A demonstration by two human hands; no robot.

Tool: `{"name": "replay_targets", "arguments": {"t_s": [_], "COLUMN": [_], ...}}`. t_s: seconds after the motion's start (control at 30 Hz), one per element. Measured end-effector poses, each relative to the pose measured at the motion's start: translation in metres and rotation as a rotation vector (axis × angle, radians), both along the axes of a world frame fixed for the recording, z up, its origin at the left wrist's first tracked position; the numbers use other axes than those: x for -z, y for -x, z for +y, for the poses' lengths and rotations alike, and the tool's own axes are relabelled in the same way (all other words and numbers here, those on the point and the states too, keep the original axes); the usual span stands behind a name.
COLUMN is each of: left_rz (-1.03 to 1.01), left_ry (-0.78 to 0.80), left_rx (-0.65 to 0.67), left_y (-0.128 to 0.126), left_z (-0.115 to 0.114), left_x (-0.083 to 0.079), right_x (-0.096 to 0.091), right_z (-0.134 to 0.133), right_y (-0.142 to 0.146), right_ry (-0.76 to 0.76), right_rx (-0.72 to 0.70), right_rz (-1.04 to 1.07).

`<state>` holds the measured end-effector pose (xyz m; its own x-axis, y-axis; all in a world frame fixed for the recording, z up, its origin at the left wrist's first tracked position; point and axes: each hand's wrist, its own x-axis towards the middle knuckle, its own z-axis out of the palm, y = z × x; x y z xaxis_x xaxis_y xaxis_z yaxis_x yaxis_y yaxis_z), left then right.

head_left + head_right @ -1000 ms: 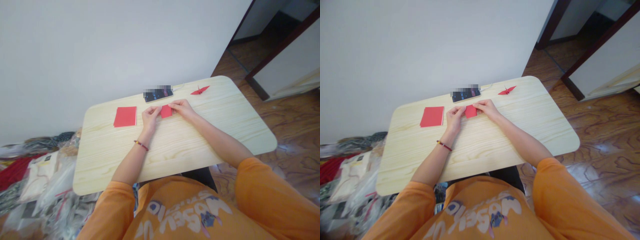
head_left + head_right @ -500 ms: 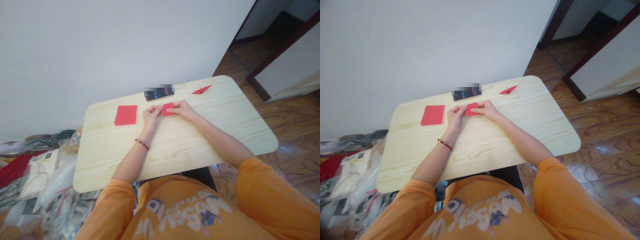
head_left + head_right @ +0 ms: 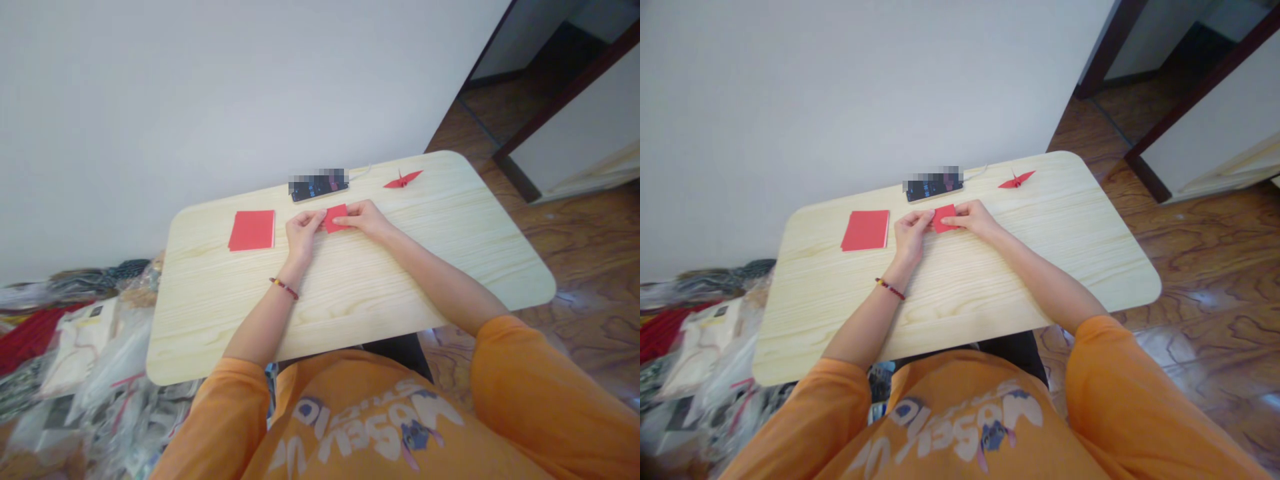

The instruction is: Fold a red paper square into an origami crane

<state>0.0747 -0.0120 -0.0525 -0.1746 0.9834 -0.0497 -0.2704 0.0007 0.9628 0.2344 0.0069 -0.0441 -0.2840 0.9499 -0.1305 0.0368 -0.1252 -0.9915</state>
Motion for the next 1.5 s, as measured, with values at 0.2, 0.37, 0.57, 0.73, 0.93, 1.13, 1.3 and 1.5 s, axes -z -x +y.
{"name": "replay_targets", "arguments": {"t_s": [0.2,0.37,0.57,0.73,0.93,1.13,1.3,1.5], "left_rz": [0.010,0.084,0.133,0.097,0.029,-0.005,0.001,-0.013], "left_ry": [0.004,-0.033,-0.025,-0.003,0.042,0.054,0.072,0.071], "left_rx": [0.014,-0.008,-0.094,-0.108,-0.126,-0.130,-0.128,-0.136], "left_y": [0.000,0.000,0.000,-0.001,-0.001,-0.001,-0.001,-0.001], "left_z": [-0.001,-0.003,-0.004,-0.001,0.001,0.001,0.001,0.001], "left_x": [-0.001,-0.005,-0.008,-0.004,-0.003,-0.003,-0.004,-0.003], "right_x": [0.001,-0.001,0.006,0.009,-0.001,-0.002,-0.002,0.001], "right_z": [0.000,0.000,0.004,0.006,0.001,0.000,0.000,0.000], "right_y": [0.001,0.001,0.001,0.003,0.006,0.004,0.004,0.005], "right_ry": [0.014,0.015,-0.033,-0.025,-0.125,-0.287,-0.284,-0.244], "right_rx": [-0.010,-0.020,0.046,0.051,-0.001,-0.041,-0.051,-0.047], "right_rz": [0.025,0.027,0.048,0.127,-0.026,-0.205,-0.275,-0.233]}}
